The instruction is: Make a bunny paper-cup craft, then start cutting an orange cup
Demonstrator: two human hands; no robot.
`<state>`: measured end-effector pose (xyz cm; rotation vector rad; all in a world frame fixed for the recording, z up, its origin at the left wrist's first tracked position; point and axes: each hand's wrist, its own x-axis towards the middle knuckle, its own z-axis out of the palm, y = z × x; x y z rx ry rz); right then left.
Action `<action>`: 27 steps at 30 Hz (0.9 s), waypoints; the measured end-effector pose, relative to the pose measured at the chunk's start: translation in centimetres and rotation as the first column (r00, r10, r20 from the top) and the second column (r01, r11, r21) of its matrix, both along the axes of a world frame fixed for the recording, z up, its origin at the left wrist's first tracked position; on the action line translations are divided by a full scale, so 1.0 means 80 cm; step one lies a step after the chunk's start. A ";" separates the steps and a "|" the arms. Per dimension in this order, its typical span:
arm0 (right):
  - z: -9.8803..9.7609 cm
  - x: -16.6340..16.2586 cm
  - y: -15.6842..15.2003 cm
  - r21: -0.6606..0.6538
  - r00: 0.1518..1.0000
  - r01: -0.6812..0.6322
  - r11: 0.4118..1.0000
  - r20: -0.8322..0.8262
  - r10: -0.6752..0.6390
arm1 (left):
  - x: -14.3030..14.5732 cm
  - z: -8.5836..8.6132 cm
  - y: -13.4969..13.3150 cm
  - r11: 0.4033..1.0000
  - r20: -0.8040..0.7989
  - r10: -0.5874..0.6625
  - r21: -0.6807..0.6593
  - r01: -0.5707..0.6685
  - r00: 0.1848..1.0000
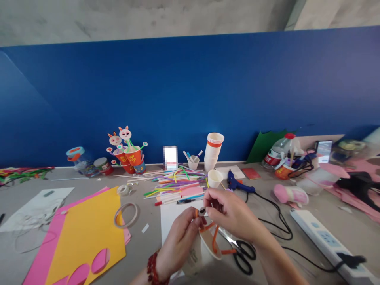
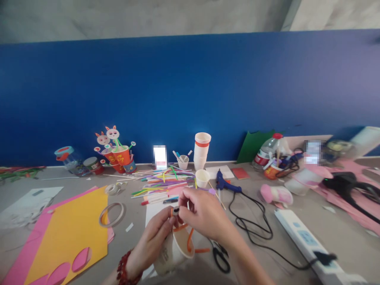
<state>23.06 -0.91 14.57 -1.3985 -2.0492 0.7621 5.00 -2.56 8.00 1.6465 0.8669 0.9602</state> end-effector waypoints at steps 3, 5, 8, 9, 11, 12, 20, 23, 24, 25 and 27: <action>0.003 -0.002 0.000 0.022 1.000 -0.007 1.000 0.024 0.006 | 0.000 0.000 -0.002 1.000 -0.032 0.001 0.013 -0.001 0.999; 0.002 -0.002 0.000 0.022 0.999 -0.022 1.000 0.031 0.021 | -0.001 -0.001 -0.003 1.000 -0.058 0.000 0.030 0.001 0.998; -0.002 -0.001 -0.004 0.044 0.998 -0.050 0.998 0.027 0.048 | -0.004 0.000 -0.005 0.997 -0.099 -0.013 0.078 0.021 0.995; -0.004 -0.001 -0.006 0.055 0.998 -0.060 0.997 0.025 0.059 | -0.005 0.001 -0.006 0.995 -0.108 -0.013 0.094 0.023 0.994; -0.006 0.001 -0.009 0.077 0.997 -0.070 0.995 0.022 0.069 | -0.006 0.004 -0.007 0.993 -0.118 -0.009 0.120 0.023 0.993; -0.007 0.001 -0.011 0.084 0.997 -0.075 0.994 0.021 0.073 | -0.006 0.005 -0.008 0.992 -0.123 -0.006 0.126 0.022 0.992; -0.008 0.001 -0.018 0.152 0.993 -0.112 0.982 -0.004 0.114 | -0.005 0.006 -0.012 0.984 -0.161 -0.004 0.173 0.033 0.987; -0.009 0.000 -0.020 0.157 0.993 -0.113 0.981 -0.008 0.116 | -0.006 0.005 -0.014 0.982 -0.152 -0.002 0.186 0.031 0.988; -0.009 -0.001 -0.021 0.158 0.993 -0.115 0.981 -0.008 0.117 | -0.006 0.005 -0.014 0.981 -0.148 0.001 0.192 0.028 0.989; -0.010 -0.001 -0.021 0.159 0.993 -0.118 0.980 -0.009 0.121 | -0.006 0.004 -0.014 0.980 -0.145 0.006 0.197 0.023 0.989; -0.010 -0.002 -0.022 0.167 0.993 -0.115 0.979 -0.008 0.118 | -0.005 0.004 -0.015 0.978 -0.145 0.016 0.209 0.015 0.989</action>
